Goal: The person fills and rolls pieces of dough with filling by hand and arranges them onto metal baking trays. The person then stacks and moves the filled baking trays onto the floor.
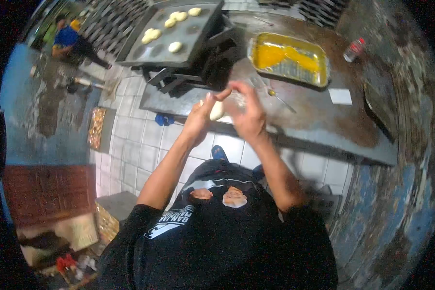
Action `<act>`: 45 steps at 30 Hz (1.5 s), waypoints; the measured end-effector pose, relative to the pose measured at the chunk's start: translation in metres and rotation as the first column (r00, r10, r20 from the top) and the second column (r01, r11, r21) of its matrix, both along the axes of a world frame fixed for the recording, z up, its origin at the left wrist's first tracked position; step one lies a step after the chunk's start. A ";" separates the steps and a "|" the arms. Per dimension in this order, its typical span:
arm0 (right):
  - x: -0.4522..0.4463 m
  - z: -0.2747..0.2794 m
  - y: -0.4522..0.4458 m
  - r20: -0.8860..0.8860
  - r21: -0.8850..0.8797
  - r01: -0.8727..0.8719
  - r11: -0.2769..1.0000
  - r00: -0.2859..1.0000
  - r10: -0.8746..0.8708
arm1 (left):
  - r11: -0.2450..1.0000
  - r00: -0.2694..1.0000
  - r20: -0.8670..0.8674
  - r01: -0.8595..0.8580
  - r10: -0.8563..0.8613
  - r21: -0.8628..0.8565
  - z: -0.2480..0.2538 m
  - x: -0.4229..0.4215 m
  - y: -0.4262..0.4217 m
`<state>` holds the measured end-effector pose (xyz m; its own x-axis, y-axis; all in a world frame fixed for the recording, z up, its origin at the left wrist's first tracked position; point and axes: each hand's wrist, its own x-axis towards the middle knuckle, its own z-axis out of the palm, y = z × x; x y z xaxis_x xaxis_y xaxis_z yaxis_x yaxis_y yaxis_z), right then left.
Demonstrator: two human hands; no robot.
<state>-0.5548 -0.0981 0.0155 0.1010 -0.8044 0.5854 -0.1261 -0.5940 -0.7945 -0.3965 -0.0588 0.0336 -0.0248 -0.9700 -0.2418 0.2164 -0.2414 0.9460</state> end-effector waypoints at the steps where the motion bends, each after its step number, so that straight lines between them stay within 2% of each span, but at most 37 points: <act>1: 0.014 0.011 0.006 -0.166 -0.201 -0.096 0.975 0.984 0.062 | 0.988 0.997 -0.074 -0.004 0.015 0.157 0.010 0.008 -0.001; 2: 0.032 0.013 0.014 -0.183 -0.177 -0.135 0.975 0.978 0.102 | 0.998 0.942 -0.333 -0.028 0.047 0.064 0.017 0.009 0.001; 4: 0.062 0.007 0.006 -0.092 -0.027 -0.042 0.999 0.995 0.039 | 0.990 0.847 -0.515 -0.135 0.128 0.024 0.024 0.018 -0.003; 5: 0.075 0.005 0.000 -0.111 -0.036 -0.057 0.998 0.992 0.052 | 0.989 0.836 -0.532 -0.149 0.135 0.017 0.021 0.030 -0.010; 6: 0.091 0.013 -0.004 0.153 0.274 -0.238 0.932 0.967 0.202 | 0.954 0.955 -0.253 -0.212 0.156 -0.211 0.017 0.041 -0.018; 7: 0.109 0.020 -0.009 0.431 0.496 -0.449 0.743 0.870 0.239 | 0.877 0.971 0.040 -0.196 0.237 -0.439 0.012 0.055 -0.028; 8: 0.131 0.024 -0.012 0.566 0.577 -0.575 0.580 0.793 0.224 | 0.890 0.956 0.031 -0.260 0.292 -0.375 0.009 0.070 -0.036; 9: 0.144 0.039 -0.019 0.567 0.618 -0.594 0.515 0.791 0.232 | 0.895 0.938 0.022 -0.323 0.346 -0.309 0.006 0.086 -0.044; 11: 0.174 0.056 -0.052 0.541 0.677 -0.628 0.384 0.778 0.319 | 0.908 0.922 -0.199 -0.369 0.331 -0.200 0.029 0.117 -0.061; 13: 0.203 0.064 -0.111 0.515 0.739 -0.633 0.230 0.751 0.414 | 0.897 0.902 -0.320 -0.372 0.289 -0.238 0.015 0.160 -0.088; 15: 0.233 0.083 -0.180 0.300 0.839 -0.456 0.298 0.843 0.446 | 0.861 0.880 -0.353 -0.424 0.318 -0.281 0.022 0.197 -0.103; 16: 0.256 0.068 -0.218 0.105 0.710 -0.354 0.609 0.908 0.405 | 0.830 0.877 -0.346 -0.446 0.333 -0.334 0.026 0.220 -0.106; 17: 0.276 0.071 -0.247 -0.255 0.544 -0.062 0.837 0.938 0.235 | 0.834 0.903 -0.297 -0.409 0.310 -0.372 0.026 0.245 -0.108; 18: 0.290 0.057 -0.279 -0.272 0.536 -0.050 0.843 0.935 0.228 | 0.835 0.925 -0.245 -0.369 0.289 -0.408 0.024 0.270 -0.110; 19: 0.297 0.029 -0.312 -0.576 0.220 0.087 0.972 0.816 0.058 | 0.829 0.925 -0.183 -0.381 0.334 -0.410 0.021 0.290 -0.111; 20: 0.302 0.002 -0.335 -0.765 -0.138 0.126 0.982 0.616 -0.186 | 0.833 0.913 -0.127 -0.406 0.388 -0.375 0.023 0.309 -0.111; 21: 0.307 -0.014 -0.347 -0.871 0.051 0.070 0.996 0.492 0.010 | 0.842 0.907 -0.111 -0.420 0.407 -0.338 0.019 0.326 -0.109; 22: 0.312 -0.022 -0.353 -0.879 0.050 0.078 0.996 0.478 0.007 | 0.849 0.900 -0.094 -0.434 0.427 -0.302 0.015 0.343 -0.109; 24: 0.323 -0.035 -0.361 -0.901 -0.293 -0.047 0.955 0.348 -0.259 | 0.831 0.906 0.055 -0.360 0.420 -0.424 0.008 0.379 -0.104; 25: 0.325 -0.036 -0.372 -0.926 0.021 0.003 1.000 0.377 0.018 | 0.828 0.892 0.093 -0.365 0.442 -0.426 0.007 0.389 -0.103; 26: 0.329 -0.046 -0.371 -0.934 0.034 0.010 0.999 0.356 0.028 | 0.835 0.897 0.079 -0.369 0.435 -0.407 0.003 0.393 -0.105; 28: 0.340 -0.063 -0.362 -0.865 -0.123 0.051 0.991 0.483 -0.133 | 0.811 0.905 0.033 -0.363 0.424 -0.459 -0.003 0.399 -0.111; 29: 0.338 -0.061 -0.363 -0.902 -0.027 0.081 0.996 0.428 -0.059 | 0.820 0.905 0.053 -0.357 0.422 -0.447 -0.002 0.397 -0.119; 30: 0.333 -0.058 -0.366 -0.904 -0.042 0.088 0.995 0.421 -0.076 | 0.816 0.909 0.040 -0.354 0.416 -0.457 -0.002 0.395 -0.126; 32: 0.325 -0.040 -0.372 -0.916 0.196 -0.006 0.981 0.356 0.185 | 0.813 0.922 0.057 -0.307 0.383 -0.495 -0.005 0.390 -0.138; 33: 0.319 -0.027 -0.385 -0.784 0.433 -0.029 0.901 0.481 0.392 | 0.754 0.917 0.035 -0.304 0.397 -0.582 -0.014 0.390 -0.145; 34: 0.324 0.011 -0.392 -0.609 0.634 0.001 0.773 0.616 0.500 | 0.753 0.904 0.109 -0.271 0.413 -0.600 -0.009 0.391 -0.147; 35: 0.330 0.050 -0.399 -0.396 0.807 -0.014 0.591 0.729 0.558 | 0.759 0.912 0.075 -0.286 0.402 -0.585 -0.004 0.393 -0.146; 36: 0.318 0.048 -0.431 -0.307 0.793 -0.057 0.607 0.823 0.478 | 0.767 0.921 0.045 -0.295 0.387 -0.570 0.000 0.393 -0.144; 37: 0.305 0.039 -0.463 -0.460 0.686 0.048 0.726 0.802 0.381 | 0.765 0.916 0.068 -0.288 0.396 -0.576 0.000 0.395 -0.144; 38: 0.303 0.032 -0.489 -0.586 0.552 0.146 0.821 0.769 0.256 | 0.764 0.910 0.096 -0.277 0.403 -0.583 0.001 0.396 -0.143; 39: 0.310 0.028 -0.494 -0.691 0.337 0.181 0.924 0.714 0.112 | 0.867 0.939 0.110 -0.251 0.326 -0.430 0.014 0.397 -0.140; 40: 0.314 0.021 -0.492 -0.752 0.102 0.204 0.974 0.656 -0.059 | 0.854 0.932 0.108 -0.264 0.345 -0.449 0.013 0.393 -0.140; 41: 0.315 0.004 -0.492 -0.816 -0.022 0.189 0.982 0.563 -0.127 | 0.850 0.932 0.103 -0.266 0.346 -0.454 0.013 0.388 -0.140; 42: 0.317 -0.004 -0.492 -0.914 0.067 0.219 0.973 0.404 -0.027 | 0.857 0.937 0.100 -0.259 0.335 -0.446 0.015 0.381 -0.137; 43: 0.319 0.004 -0.480 -0.891 0.119 0.233 0.965 0.454 0.000 | 0.860 0.936 0.120 -0.245 0.330 -0.448 0.018 0.375 -0.135; 45: 0.308 0.033 -0.445 -0.816 0.233 0.248 0.940 0.576 0.050 | 0.933 0.964 0.100 -0.207 0.245 -0.295 0.025 0.353 -0.130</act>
<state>-0.2469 -0.5430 0.0480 0.3148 -0.9483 0.0400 -0.8389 -0.2977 -0.4556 -0.0435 -0.1884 0.0584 0.2167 -0.9748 0.0537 0.1023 0.0773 0.9917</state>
